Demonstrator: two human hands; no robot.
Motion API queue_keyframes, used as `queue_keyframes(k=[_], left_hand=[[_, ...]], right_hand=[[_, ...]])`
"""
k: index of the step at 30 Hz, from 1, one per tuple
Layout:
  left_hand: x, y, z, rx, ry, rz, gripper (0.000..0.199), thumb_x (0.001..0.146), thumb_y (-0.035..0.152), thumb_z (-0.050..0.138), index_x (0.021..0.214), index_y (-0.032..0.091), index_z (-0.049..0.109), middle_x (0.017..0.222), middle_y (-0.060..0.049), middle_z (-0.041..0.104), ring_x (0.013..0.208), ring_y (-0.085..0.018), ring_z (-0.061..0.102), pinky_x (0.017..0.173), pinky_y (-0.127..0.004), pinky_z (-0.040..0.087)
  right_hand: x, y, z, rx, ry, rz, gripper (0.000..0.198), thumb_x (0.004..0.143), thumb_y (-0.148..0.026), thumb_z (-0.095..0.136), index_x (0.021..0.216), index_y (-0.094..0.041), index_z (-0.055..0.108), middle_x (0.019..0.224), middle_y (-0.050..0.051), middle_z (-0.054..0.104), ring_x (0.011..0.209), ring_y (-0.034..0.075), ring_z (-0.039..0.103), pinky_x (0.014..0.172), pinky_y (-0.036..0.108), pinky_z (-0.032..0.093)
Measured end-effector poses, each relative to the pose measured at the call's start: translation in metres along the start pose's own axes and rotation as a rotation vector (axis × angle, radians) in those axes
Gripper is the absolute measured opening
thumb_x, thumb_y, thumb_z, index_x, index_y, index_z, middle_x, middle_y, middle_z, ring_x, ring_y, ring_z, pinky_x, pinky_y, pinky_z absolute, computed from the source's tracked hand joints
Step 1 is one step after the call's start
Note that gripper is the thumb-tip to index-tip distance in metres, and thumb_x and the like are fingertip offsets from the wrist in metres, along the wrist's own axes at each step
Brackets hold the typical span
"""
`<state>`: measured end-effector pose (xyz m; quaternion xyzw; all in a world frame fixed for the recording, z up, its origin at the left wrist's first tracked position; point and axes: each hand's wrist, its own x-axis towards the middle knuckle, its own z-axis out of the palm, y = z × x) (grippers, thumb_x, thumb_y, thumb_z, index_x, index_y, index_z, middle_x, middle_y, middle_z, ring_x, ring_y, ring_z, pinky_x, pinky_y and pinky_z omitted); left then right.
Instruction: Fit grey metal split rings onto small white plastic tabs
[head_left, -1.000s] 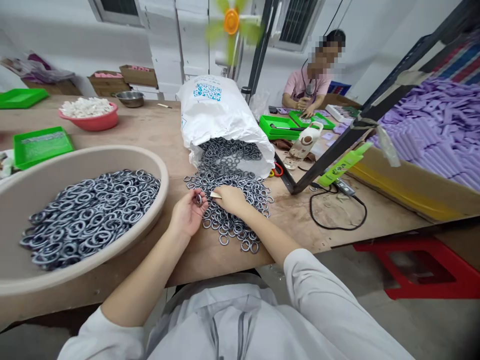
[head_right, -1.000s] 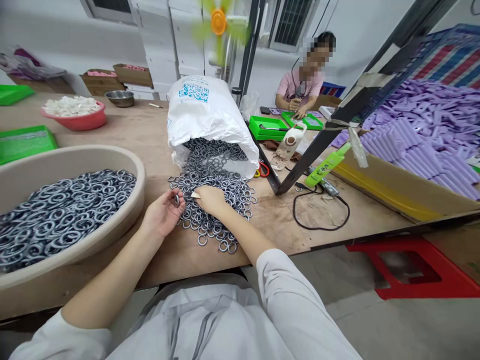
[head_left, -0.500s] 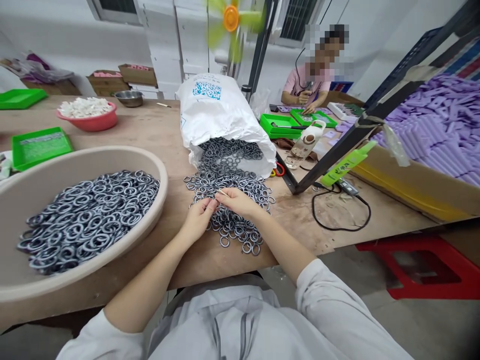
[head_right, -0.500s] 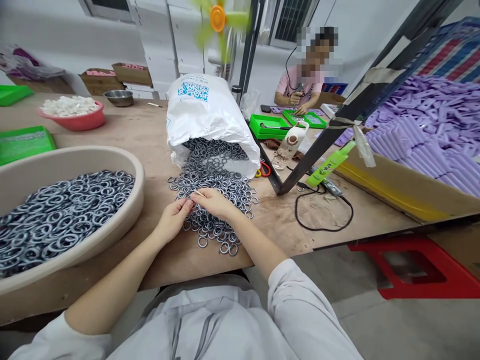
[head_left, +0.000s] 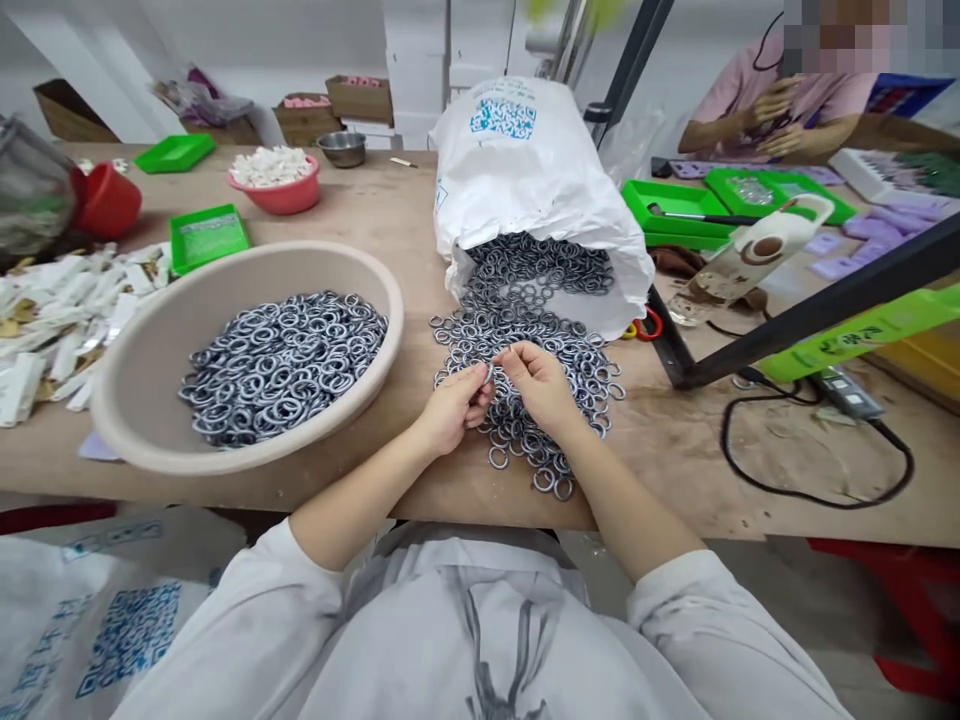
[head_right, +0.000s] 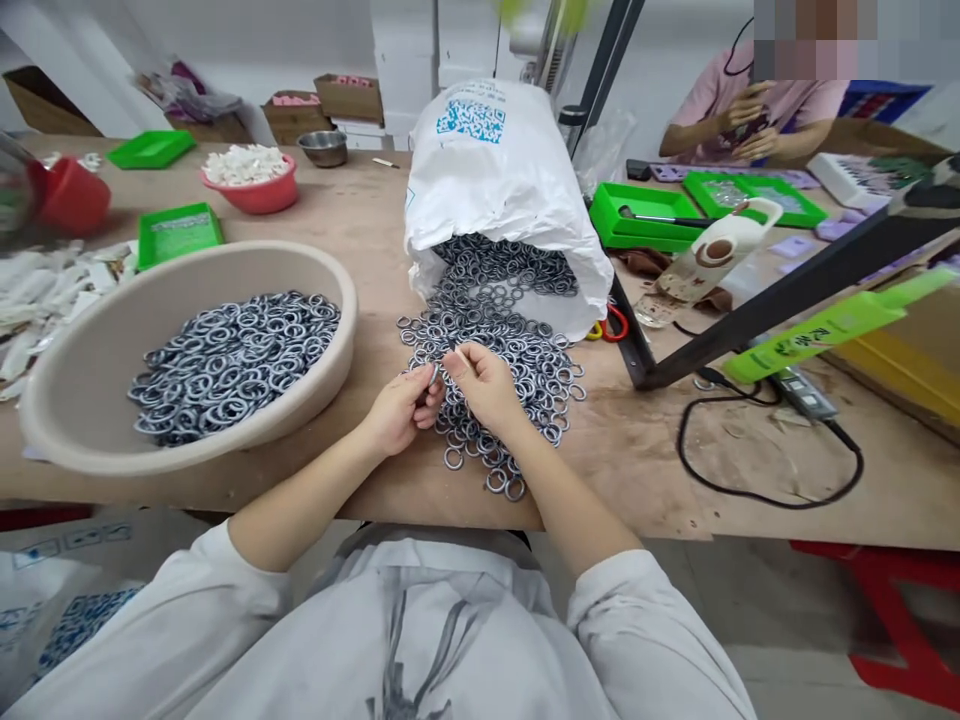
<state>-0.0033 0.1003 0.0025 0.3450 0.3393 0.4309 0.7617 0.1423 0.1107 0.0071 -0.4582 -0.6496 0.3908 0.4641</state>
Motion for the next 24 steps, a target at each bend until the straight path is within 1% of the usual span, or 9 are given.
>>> queue_keyframes(k=[2,5,8,13,15,18,19,21,24], left_hand=[[-0.001,0.002,0.000,-0.034,0.001,-0.006,0.045,0.075,0.053,0.072,0.069,0.017,0.046,0.056,0.007,0.040,0.038,-0.001,0.024,0.037,-0.016,0.015],[-0.002,0.004,0.000,-0.080,0.047,-0.008,0.043,0.076,0.051,0.071,0.069,0.017,0.044,0.054,0.008,0.040,0.037,-0.001,0.026,0.037,-0.016,0.017],[-0.002,0.003,0.000,-0.104,0.071,-0.028,0.041,0.078,0.047,0.070,0.068,0.018,0.043,0.054,0.008,0.040,0.037,-0.001,0.026,0.038,-0.016,0.017],[-0.004,0.003,-0.001,-0.107,0.031,-0.062,0.040,0.080,0.045,0.068,0.068,0.018,0.042,0.054,0.008,0.038,0.037,-0.001,0.026,0.037,-0.016,0.018],[-0.007,0.004,0.000,-0.081,-0.016,-0.067,0.041,0.080,0.045,0.069,0.066,0.017,0.043,0.053,0.008,0.037,0.037,-0.001,0.025,0.037,-0.015,0.018],[-0.011,0.004,0.003,-0.040,-0.136,-0.078,0.042,0.079,0.046,0.070,0.064,0.016,0.044,0.053,0.008,0.036,0.037,-0.001,0.025,0.037,-0.015,0.022],[-0.012,0.005,0.003,-0.038,-0.154,-0.077,0.042,0.079,0.046,0.070,0.064,0.016,0.045,0.053,0.008,0.037,0.038,-0.001,0.026,0.037,-0.016,0.023],[-0.011,0.007,0.001,-0.056,-0.112,-0.041,0.040,0.079,0.045,0.071,0.067,0.015,0.048,0.056,0.006,0.042,0.039,-0.001,0.030,0.038,-0.016,0.027],[-0.006,0.010,-0.006,-0.078,0.028,0.038,0.033,0.075,0.041,0.076,0.076,0.013,0.059,0.064,0.003,0.054,0.042,-0.002,0.036,0.040,-0.016,0.032]], right_hand=[[-0.003,-0.003,-0.005,-0.229,0.017,-0.088,0.041,0.092,-0.057,0.046,0.076,-0.020,0.056,0.062,-0.002,0.053,0.059,0.013,0.048,0.059,0.026,0.035],[-0.009,-0.008,-0.008,-0.509,-0.041,-0.216,0.039,0.095,-0.050,0.046,0.071,-0.020,0.056,0.063,-0.001,0.054,0.060,0.013,0.047,0.060,0.027,0.031],[-0.012,-0.009,-0.006,-0.626,-0.067,-0.250,0.041,0.096,-0.049,0.043,0.071,-0.020,0.056,0.067,0.001,0.057,0.063,0.013,0.049,0.060,0.026,0.030],[-0.011,-0.005,-0.003,-0.693,-0.097,-0.237,0.045,0.096,-0.052,0.040,0.066,-0.020,0.052,0.064,0.001,0.057,0.060,0.013,0.048,0.058,0.027,0.027],[-0.006,-0.002,-0.007,-0.697,-0.073,-0.175,0.046,0.096,-0.053,0.039,0.065,-0.021,0.051,0.061,0.000,0.055,0.058,0.014,0.047,0.058,0.027,0.026],[0.008,0.004,-0.023,-0.720,0.106,0.016,0.048,0.097,-0.055,0.036,0.066,-0.021,0.054,0.057,0.000,0.053,0.056,0.016,0.047,0.057,0.027,0.025],[0.014,0.006,-0.028,-0.740,0.156,0.064,0.049,0.097,-0.055,0.035,0.068,-0.021,0.057,0.057,0.001,0.055,0.058,0.017,0.049,0.057,0.027,0.026],[0.022,0.008,-0.034,-0.800,0.179,0.119,0.046,0.095,-0.057,0.040,0.079,-0.021,0.064,0.064,0.003,0.061,0.064,0.019,0.055,0.058,0.027,0.028],[0.029,0.010,-0.027,-0.948,0.080,0.142,0.034,0.089,-0.052,0.056,0.100,-0.022,0.068,0.088,0.007,0.072,0.079,0.023,0.063,0.064,0.028,0.035]])
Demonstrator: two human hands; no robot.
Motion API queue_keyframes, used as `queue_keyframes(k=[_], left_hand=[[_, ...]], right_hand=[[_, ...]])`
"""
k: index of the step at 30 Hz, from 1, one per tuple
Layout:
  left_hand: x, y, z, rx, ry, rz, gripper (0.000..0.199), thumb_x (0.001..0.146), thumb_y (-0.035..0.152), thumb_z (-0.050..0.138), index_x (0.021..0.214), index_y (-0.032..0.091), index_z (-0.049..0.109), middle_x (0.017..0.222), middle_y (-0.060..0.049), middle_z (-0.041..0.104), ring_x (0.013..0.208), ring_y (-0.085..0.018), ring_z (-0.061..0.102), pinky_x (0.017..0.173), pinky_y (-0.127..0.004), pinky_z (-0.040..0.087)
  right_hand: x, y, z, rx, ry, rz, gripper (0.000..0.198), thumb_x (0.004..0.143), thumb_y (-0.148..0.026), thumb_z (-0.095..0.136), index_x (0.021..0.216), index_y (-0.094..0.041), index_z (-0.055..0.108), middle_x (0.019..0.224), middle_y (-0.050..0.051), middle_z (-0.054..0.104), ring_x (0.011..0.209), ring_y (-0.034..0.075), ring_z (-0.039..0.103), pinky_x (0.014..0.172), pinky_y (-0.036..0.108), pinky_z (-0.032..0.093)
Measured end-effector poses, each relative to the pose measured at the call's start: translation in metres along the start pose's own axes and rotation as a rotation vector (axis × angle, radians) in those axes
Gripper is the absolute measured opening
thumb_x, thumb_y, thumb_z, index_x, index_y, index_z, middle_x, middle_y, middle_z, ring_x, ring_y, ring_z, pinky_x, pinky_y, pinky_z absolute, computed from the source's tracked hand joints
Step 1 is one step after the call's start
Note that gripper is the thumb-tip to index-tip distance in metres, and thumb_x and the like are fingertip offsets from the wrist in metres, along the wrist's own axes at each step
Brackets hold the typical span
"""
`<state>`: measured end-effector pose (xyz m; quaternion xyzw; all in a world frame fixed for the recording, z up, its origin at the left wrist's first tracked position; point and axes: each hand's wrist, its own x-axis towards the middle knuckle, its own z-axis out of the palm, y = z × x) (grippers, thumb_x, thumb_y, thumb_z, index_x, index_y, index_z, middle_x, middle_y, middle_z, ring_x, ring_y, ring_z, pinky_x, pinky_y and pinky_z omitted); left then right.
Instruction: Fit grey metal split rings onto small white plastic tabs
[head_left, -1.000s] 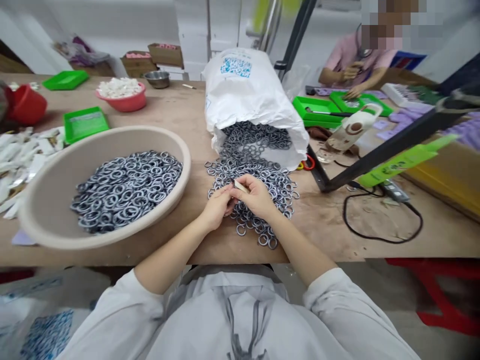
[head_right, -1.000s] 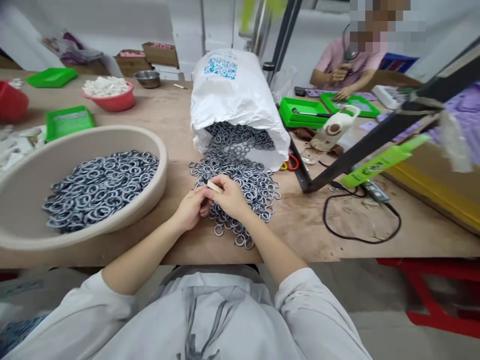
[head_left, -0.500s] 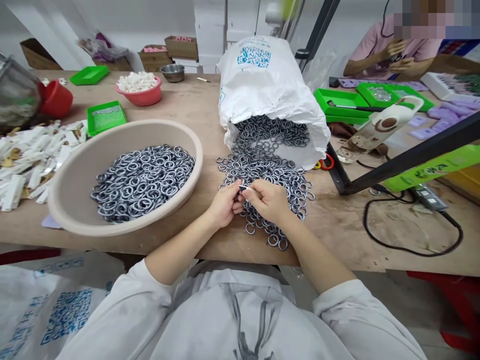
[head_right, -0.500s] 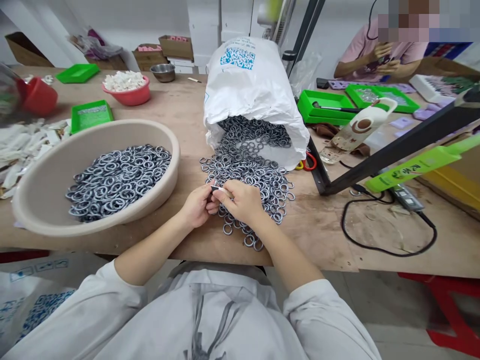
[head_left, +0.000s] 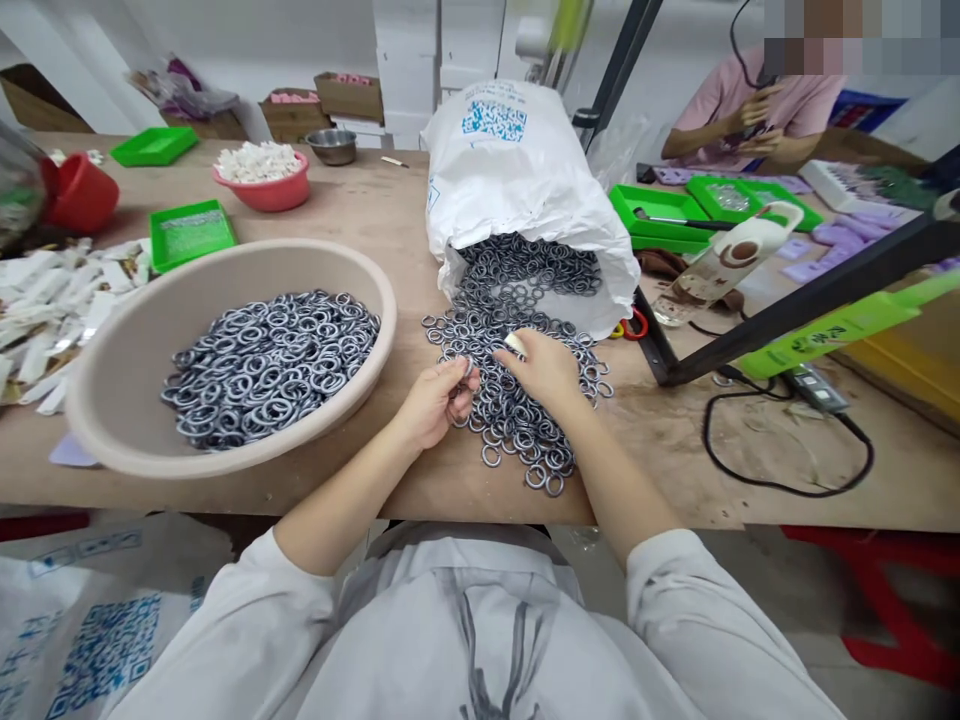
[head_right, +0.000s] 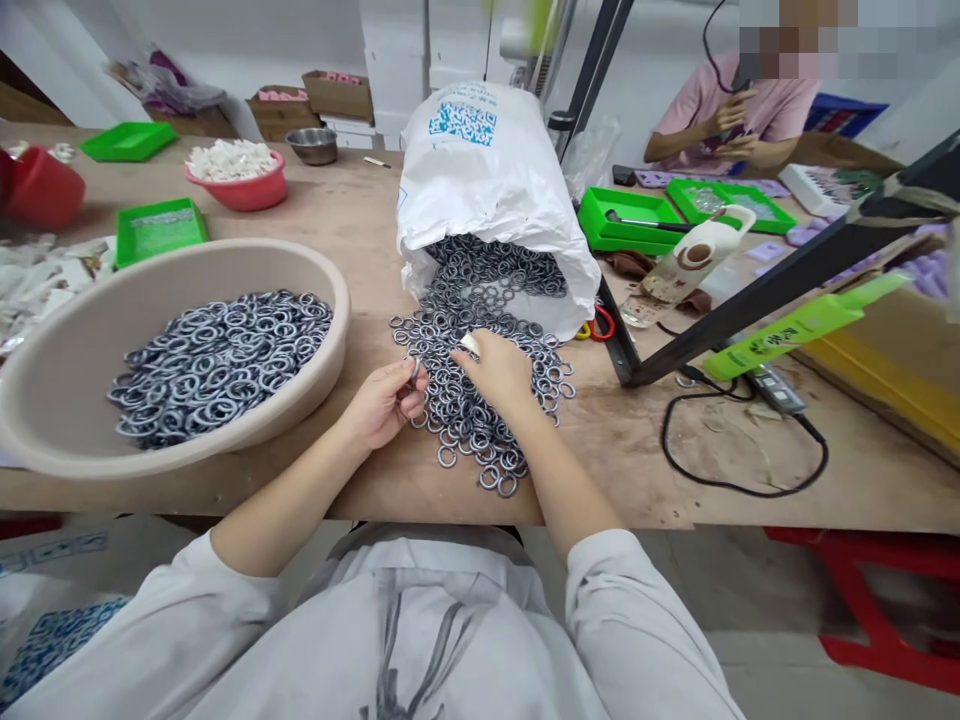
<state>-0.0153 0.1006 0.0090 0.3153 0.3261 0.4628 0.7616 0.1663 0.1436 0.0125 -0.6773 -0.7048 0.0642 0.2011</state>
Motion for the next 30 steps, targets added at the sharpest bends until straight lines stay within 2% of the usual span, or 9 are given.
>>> queue_keyframes(k=[2,6,9,12,14,17,20,26,30], left_hand=[[0.003,0.002,-0.004,-0.002,0.054,0.020,0.031,0.072,0.036,0.079,0.086,0.012,0.065,0.067,0.003,0.057,0.043,-0.002,0.039,0.040,-0.016,0.035],[0.006,0.002,-0.006,0.009,0.095,0.029,0.035,0.073,0.025,0.076,0.106,0.015,0.067,0.065,0.004,0.060,0.045,-0.004,0.045,0.042,-0.015,0.040],[0.007,0.003,-0.007,0.007,0.154,-0.001,0.021,0.079,0.021,0.067,0.098,0.013,0.067,0.067,0.002,0.061,0.047,-0.005,0.050,0.045,-0.017,0.046],[0.009,0.004,-0.008,0.000,0.221,-0.072,0.015,0.084,0.021,0.058,0.091,0.011,0.065,0.072,-0.001,0.063,0.051,-0.007,0.056,0.048,-0.019,0.051],[0.009,0.003,-0.008,0.023,0.236,-0.085,0.017,0.084,0.025,0.059,0.091,0.011,0.064,0.074,-0.002,0.063,0.052,-0.007,0.057,0.046,-0.018,0.050],[0.008,-0.002,-0.004,0.093,0.175,-0.043,0.028,0.077,0.038,0.072,0.086,0.014,0.060,0.069,0.002,0.058,0.047,-0.005,0.049,0.037,-0.014,0.038],[0.007,-0.009,-0.001,0.139,0.083,-0.006,0.046,0.066,0.051,0.080,0.081,0.017,0.053,0.064,0.006,0.051,0.042,-0.003,0.039,0.035,-0.012,0.027],[0.009,-0.014,-0.004,0.203,0.088,0.047,0.054,0.065,0.061,0.077,0.078,0.019,0.048,0.058,0.008,0.045,0.039,-0.002,0.032,0.035,-0.013,0.022],[0.010,-0.012,-0.007,0.216,0.084,0.052,0.053,0.066,0.062,0.076,0.087,0.018,0.054,0.055,0.009,0.043,0.038,-0.002,0.027,0.035,-0.013,0.018]], right_hand=[[0.001,-0.008,0.007,-0.115,-0.071,-0.040,0.029,0.087,-0.046,0.061,0.104,-0.023,0.069,0.102,0.009,0.072,0.089,0.025,0.065,0.068,0.029,0.040],[0.004,-0.015,0.018,-0.223,-0.142,-0.044,0.023,0.093,-0.036,0.054,0.102,-0.022,0.069,0.106,0.010,0.071,0.092,0.024,0.066,0.072,0.031,0.043],[0.004,-0.011,0.016,-0.155,-0.123,-0.021,0.023,0.092,-0.038,0.054,0.096,-0.021,0.069,0.104,0.010,0.071,0.090,0.023,0.066,0.071,0.030,0.043],[-0.001,-0.005,0.011,0.118,-0.099,-0.026,0.026,0.091,-0.042,0.054,0.084,-0.020,0.066,0.088,0.005,0.069,0.080,0.018,0.061,0.067,0.026,0.041],[-0.007,-0.005,0.010,0.449,-0.184,-0.028,0.027,0.091,-0.041,0.052,0.080,-0.019,0.062,0.072,0.000,0.062,0.066,0.014,0.054,0.061,0.024,0.038],[-0.018,-0.012,0.016,0.935,-0.322,-0.041,0.027,0.088,-0.043,0.053,0.079,-0.018,0.058,0.065,-0.004,0.056,0.055,0.010,0.045,0.056,0.023,0.037],[-0.027,-0.024,0.025,1.164,-0.258,-0.077,0.026,0.084,-0.043,0.058,0.077,-0.018,0.057,0.066,-0.003,0.057,0.059,0.011,0.049,0.062,0.024,0.040],[-0.034,-0.034,0.036,1.001,0.018,-0.150,0.008,0.078,-0.021,0.056,0.078,-0.018,0.064,0.075,-0.001,0.057,0.075,0.014,0.052,0.074,0.027,0.042],[-0.033,-0.028,0.030,0.997,-0.039,-0.225,0.015,0.083,-0.024,0.057,0.084,-0.019,0.071,0.078,0.000,0.057,0.079,0.015,0.054,0.079,0.030,0.042]])
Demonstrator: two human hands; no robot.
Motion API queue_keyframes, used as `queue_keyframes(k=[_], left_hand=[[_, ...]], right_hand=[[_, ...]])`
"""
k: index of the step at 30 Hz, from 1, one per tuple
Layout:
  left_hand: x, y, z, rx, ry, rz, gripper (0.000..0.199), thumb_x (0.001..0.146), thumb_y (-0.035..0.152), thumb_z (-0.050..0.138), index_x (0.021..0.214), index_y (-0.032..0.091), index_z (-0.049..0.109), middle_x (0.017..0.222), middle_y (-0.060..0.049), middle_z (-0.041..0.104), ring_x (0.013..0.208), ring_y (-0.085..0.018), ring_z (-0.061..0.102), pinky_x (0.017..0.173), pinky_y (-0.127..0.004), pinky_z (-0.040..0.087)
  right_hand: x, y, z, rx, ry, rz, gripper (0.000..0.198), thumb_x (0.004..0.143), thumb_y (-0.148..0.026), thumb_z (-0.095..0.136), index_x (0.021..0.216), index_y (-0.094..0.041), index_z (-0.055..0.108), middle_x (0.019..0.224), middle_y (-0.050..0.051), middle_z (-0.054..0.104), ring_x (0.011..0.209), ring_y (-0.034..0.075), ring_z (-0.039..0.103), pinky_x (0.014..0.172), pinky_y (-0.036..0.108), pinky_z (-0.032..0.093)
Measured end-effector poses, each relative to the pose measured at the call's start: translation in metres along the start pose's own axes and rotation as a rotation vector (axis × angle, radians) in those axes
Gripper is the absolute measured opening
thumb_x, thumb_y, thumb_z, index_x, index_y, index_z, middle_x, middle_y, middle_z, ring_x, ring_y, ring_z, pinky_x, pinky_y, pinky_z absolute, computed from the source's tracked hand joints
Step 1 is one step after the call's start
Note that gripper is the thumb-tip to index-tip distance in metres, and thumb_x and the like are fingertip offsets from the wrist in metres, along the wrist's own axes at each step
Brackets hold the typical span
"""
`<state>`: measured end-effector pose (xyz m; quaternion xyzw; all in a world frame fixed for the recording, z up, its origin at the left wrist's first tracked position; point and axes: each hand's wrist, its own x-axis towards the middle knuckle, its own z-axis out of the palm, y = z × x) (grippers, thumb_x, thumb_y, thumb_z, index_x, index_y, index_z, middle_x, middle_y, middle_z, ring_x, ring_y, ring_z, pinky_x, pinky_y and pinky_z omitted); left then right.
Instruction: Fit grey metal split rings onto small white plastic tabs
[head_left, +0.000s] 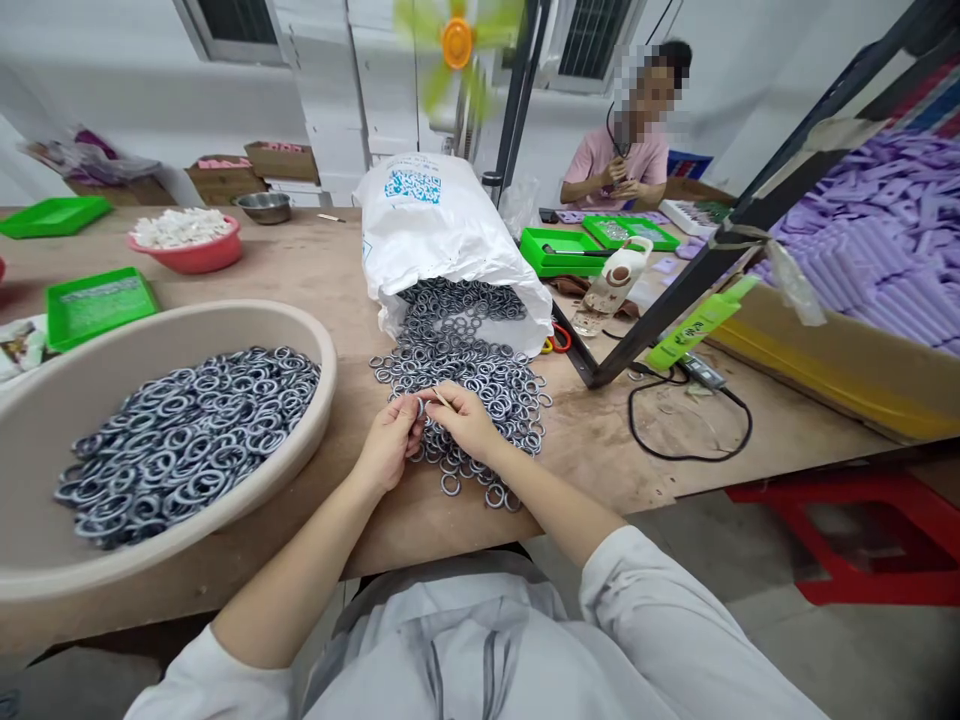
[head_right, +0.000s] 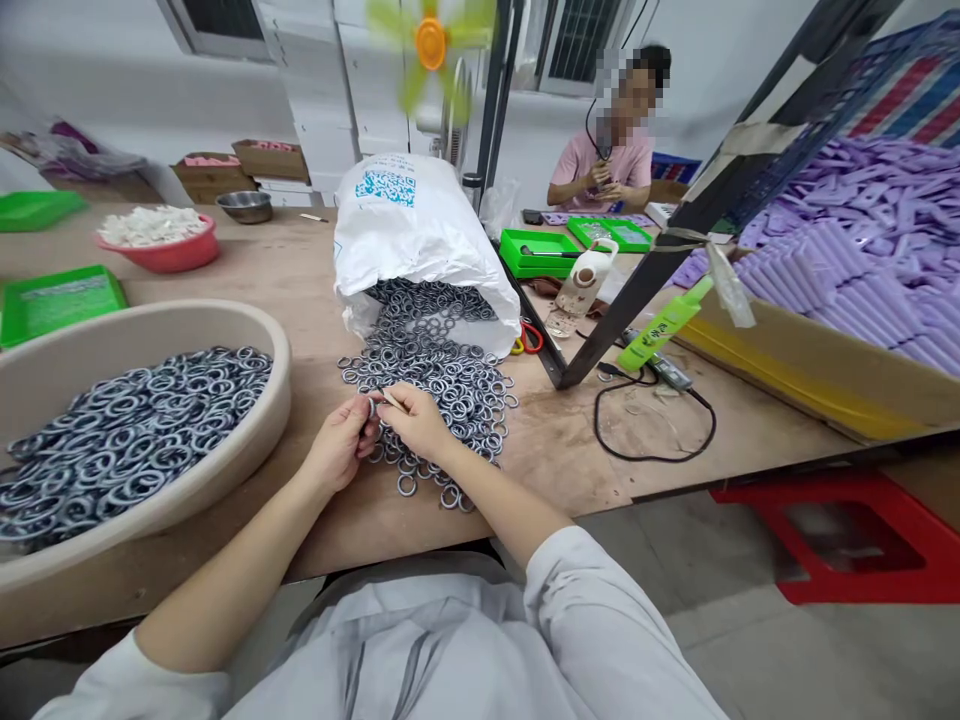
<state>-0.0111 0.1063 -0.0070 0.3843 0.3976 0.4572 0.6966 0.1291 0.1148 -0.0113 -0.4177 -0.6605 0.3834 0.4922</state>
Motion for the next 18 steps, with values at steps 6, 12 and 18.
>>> queue_keyframes(k=[6,12,18], left_hand=[[-0.003,-0.001,0.004,-0.007,-0.020,-0.037,0.053,0.066,0.061,0.076,0.071,0.018,0.044,0.052,0.008,0.042,0.039,-0.002,0.028,0.037,-0.014,0.021],[-0.010,0.003,0.010,-0.054,-0.072,-0.040,0.049,0.066,0.052,0.079,0.073,0.018,0.044,0.056,0.008,0.042,0.042,-0.002,0.032,0.040,-0.014,0.022],[-0.010,0.005,0.009,-0.054,-0.092,-0.060,0.048,0.068,0.053,0.077,0.073,0.018,0.045,0.055,0.008,0.040,0.041,-0.002,0.028,0.039,-0.014,0.019]], right_hand=[[0.000,-0.005,-0.005,0.014,0.010,-0.033,0.025,0.079,-0.040,0.070,0.090,-0.018,0.070,0.084,0.001,0.063,0.081,0.016,0.057,0.080,0.031,0.044],[-0.001,-0.009,-0.005,0.029,0.029,0.000,0.033,0.077,-0.050,0.071,0.083,-0.019,0.065,0.079,0.000,0.062,0.076,0.015,0.056,0.074,0.028,0.045],[-0.001,-0.006,-0.003,0.236,-0.027,0.105,0.034,0.078,-0.051,0.071,0.080,-0.019,0.059,0.067,-0.003,0.060,0.064,0.013,0.056,0.065,0.027,0.045]])
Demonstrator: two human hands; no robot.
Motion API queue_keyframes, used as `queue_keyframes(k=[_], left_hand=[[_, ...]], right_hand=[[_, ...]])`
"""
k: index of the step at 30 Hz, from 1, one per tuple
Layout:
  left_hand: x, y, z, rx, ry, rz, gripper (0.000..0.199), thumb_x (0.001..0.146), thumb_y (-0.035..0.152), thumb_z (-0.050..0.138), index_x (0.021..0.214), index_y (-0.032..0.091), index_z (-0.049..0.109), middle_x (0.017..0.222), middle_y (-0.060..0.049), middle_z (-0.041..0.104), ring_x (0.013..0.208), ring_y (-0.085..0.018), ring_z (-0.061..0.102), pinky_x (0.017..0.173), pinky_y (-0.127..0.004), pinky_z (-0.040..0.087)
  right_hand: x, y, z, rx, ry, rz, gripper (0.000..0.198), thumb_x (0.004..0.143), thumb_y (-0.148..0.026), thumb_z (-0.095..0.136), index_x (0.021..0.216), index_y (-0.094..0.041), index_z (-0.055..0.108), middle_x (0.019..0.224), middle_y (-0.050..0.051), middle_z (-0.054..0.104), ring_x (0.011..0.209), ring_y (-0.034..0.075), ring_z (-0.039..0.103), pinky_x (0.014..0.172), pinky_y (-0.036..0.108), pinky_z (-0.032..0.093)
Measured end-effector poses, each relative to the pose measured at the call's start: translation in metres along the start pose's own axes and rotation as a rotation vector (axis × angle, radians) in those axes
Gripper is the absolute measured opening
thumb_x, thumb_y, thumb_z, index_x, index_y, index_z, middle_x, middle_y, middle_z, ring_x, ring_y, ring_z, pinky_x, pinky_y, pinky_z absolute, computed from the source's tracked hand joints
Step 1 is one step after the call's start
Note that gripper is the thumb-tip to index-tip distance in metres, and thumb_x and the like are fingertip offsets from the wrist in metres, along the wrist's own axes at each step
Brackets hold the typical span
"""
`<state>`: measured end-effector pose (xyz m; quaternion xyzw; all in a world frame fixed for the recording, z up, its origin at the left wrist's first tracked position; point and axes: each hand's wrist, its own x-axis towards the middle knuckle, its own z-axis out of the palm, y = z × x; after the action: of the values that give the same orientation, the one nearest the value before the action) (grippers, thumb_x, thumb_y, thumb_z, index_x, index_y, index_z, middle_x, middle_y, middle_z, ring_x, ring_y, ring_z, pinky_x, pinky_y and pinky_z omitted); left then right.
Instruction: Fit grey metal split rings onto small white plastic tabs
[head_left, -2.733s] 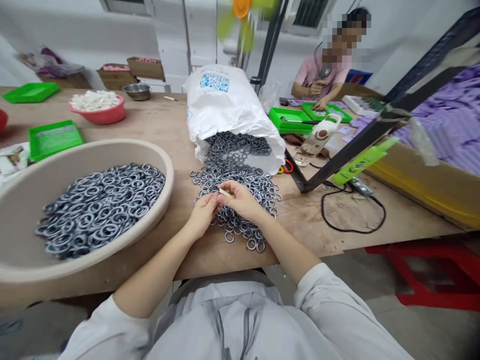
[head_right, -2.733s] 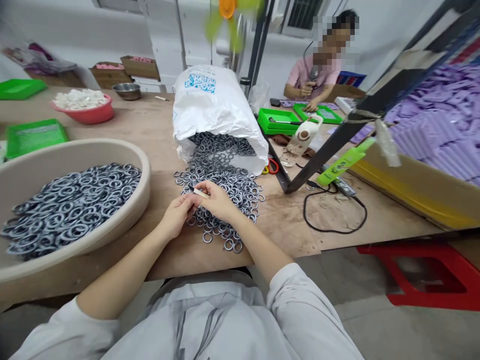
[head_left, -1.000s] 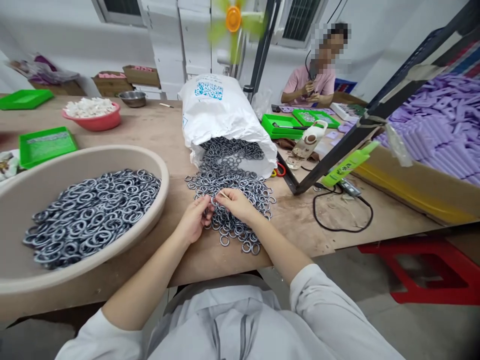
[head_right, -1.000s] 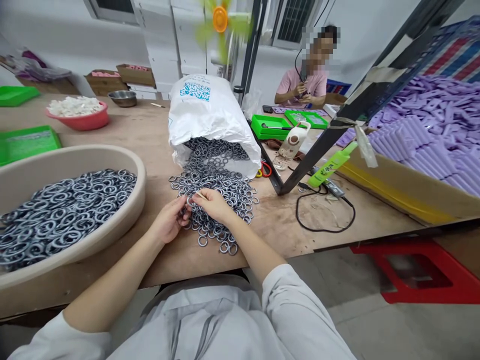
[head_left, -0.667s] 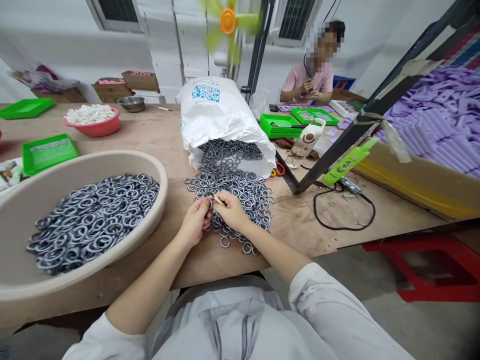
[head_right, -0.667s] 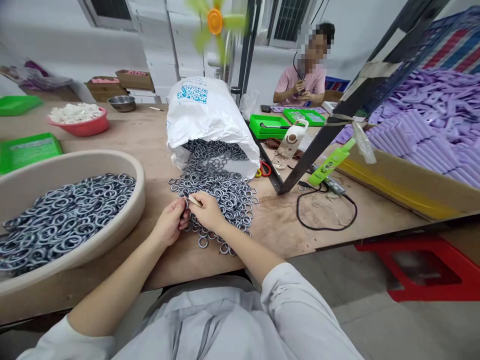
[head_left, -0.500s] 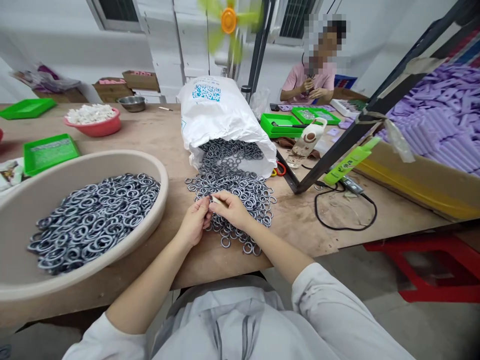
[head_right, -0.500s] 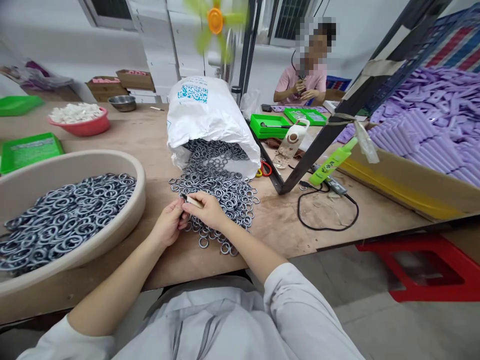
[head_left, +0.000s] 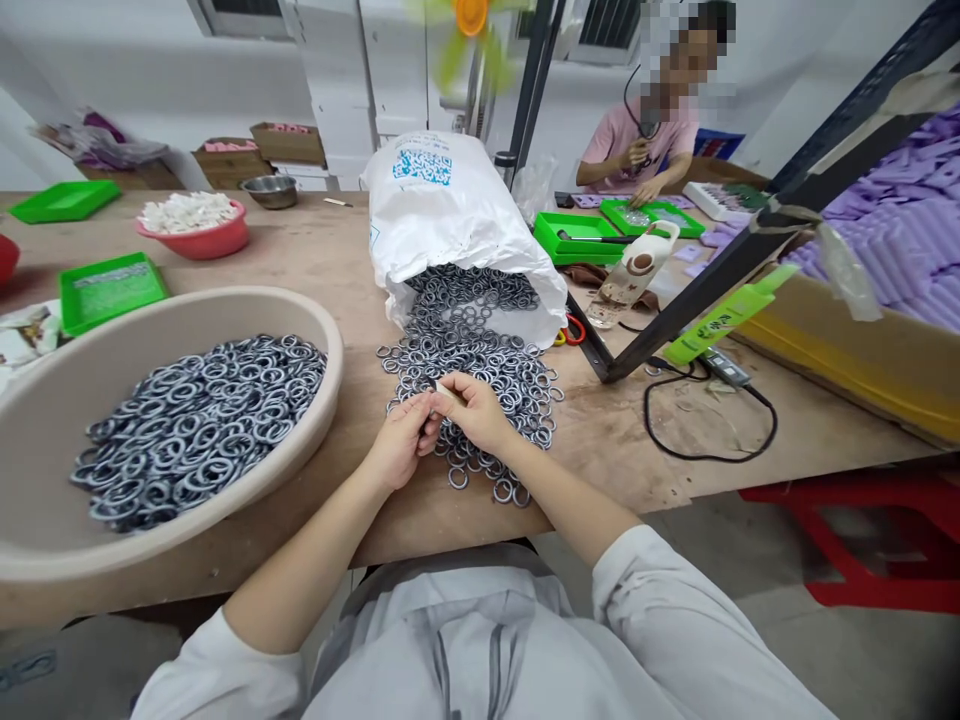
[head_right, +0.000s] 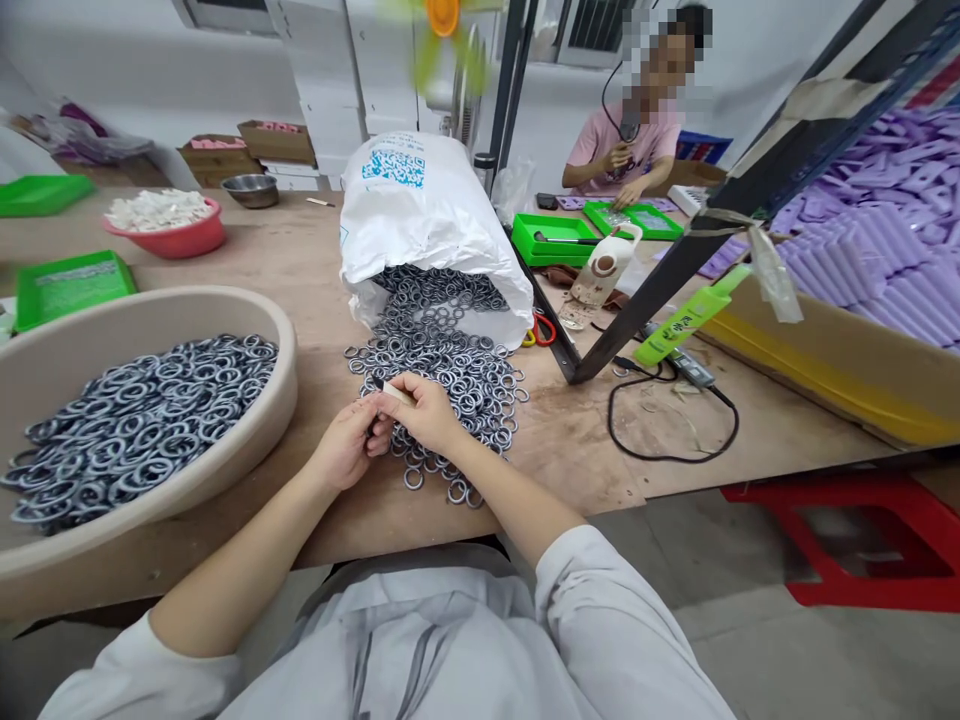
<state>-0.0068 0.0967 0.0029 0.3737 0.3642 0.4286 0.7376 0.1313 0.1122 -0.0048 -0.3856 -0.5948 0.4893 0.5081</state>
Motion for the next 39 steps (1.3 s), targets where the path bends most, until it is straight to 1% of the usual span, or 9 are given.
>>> queue_keyframes(k=[4,12,16,19,23,29,33,37,39], left_hand=[[0.001,-0.002,-0.001,-0.017,-0.012,-0.001,0.048,0.068,0.053,0.077,0.073,0.018,0.046,0.055,0.008,0.040,0.041,-0.002,0.028,0.038,-0.014,0.018],[0.002,-0.003,0.002,-0.087,-0.018,-0.044,0.048,0.070,0.054,0.076,0.071,0.018,0.044,0.053,0.008,0.039,0.039,-0.001,0.028,0.037,-0.014,0.017],[0.004,0.002,0.000,-0.161,-0.015,-0.022,0.045,0.074,0.052,0.073,0.071,0.018,0.045,0.054,0.009,0.038,0.038,-0.001,0.027,0.036,-0.015,0.016],[0.004,0.003,-0.002,-0.177,0.023,-0.024,0.043,0.076,0.050,0.072,0.070,0.018,0.044,0.053,0.009,0.038,0.037,-0.002,0.028,0.036,-0.015,0.017],[0.003,0.002,0.000,-0.177,0.069,-0.023,0.043,0.077,0.047,0.071,0.068,0.018,0.041,0.052,0.008,0.039,0.036,-0.002,0.029,0.037,-0.015,0.017],[0.003,0.004,0.001,-0.175,0.044,-0.058,0.040,0.081,0.044,0.068,0.068,0.018,0.041,0.052,0.009,0.037,0.037,-0.002,0.028,0.037,-0.014,0.017],[0.004,0.006,-0.004,-0.198,0.001,-0.099,0.038,0.082,0.042,0.068,0.068,0.018,0.041,0.051,0.009,0.035,0.037,-0.002,0.027,0.037,-0.014,0.019],[0.001,0.001,-0.003,-0.167,-0.110,-0.137,0.039,0.080,0.043,0.070,0.068,0.017,0.043,0.052,0.009,0.034,0.038,-0.002,0.026,0.036,-0.014,0.019],[-0.001,-0.002,0.000,-0.147,-0.172,-0.149,0.039,0.081,0.045,0.069,0.068,0.017,0.044,0.053,0.008,0.035,0.038,-0.002,0.027,0.036,-0.014,0.020]], right_hand=[[0.001,-0.001,0.000,0.021,-0.006,-0.003,0.037,0.076,-0.054,0.072,0.076,-0.019,0.058,0.064,-0.004,0.058,0.062,0.012,0.056,0.064,0.026,0.046],[-0.002,-0.002,-0.005,-0.136,0.037,-0.019,0.037,0.080,-0.056,0.067,0.081,-0.020,0.060,0.069,-0.002,0.062,0.063,0.014,0.057,0.062,0.027,0.045],[-0.002,-0.005,-0.013,-0.432,0.106,-0.123,0.037,0.090,-0.055,0.054,0.080,-0.019,0.061,0.065,-0.002,0.056,0.060,0.012,0.048,0.059,0.026,0.036],[-0.006,-0.008,-0.013,-0.717,0.033,-0.256,0.039,0.093,-0.051,0.050,0.075,-0.019,0.060,0.065,0.000,0.056,0.060,0.013,0.047,0.059,0.027,0.031],[-0.011,-0.010,-0.011,-0.900,-0.032,-0.334,0.042,0.095,-0.052,0.045,0.073,-0.019,0.059,0.070,0.003,0.060,0.064,0.014,0.050,0.058,0.027,0.028],[-0.013,-0.012,-0.008,-0.951,-0.073,-0.261,0.043,0.096,-0.051,0.042,0.070,-0.020,0.058,0.070,0.004,0.060,0.064,0.015,0.050,0.059,0.028,0.027],[-0.010,-0.010,-0.005,-0.916,-0.048,-0.192,0.041,0.095,-0.049,0.045,0.067,-0.021,0.055,0.064,0.001,0.056,0.061,0.015,0.048,0.059,0.028,0.026],[0.003,-0.005,-0.021,-0.842,0.137,-0.020,0.044,0.094,-0.053,0.045,0.063,-0.022,0.049,0.055,-0.002,0.047,0.055,0.014,0.042,0.058,0.028,0.025],[0.007,-0.004,-0.029,-0.765,0.249,0.004,0.044,0.094,-0.053,0.044,0.064,-0.022,0.048,0.053,-0.003,0.043,0.054,0.014,0.040,0.058,0.028,0.026]])
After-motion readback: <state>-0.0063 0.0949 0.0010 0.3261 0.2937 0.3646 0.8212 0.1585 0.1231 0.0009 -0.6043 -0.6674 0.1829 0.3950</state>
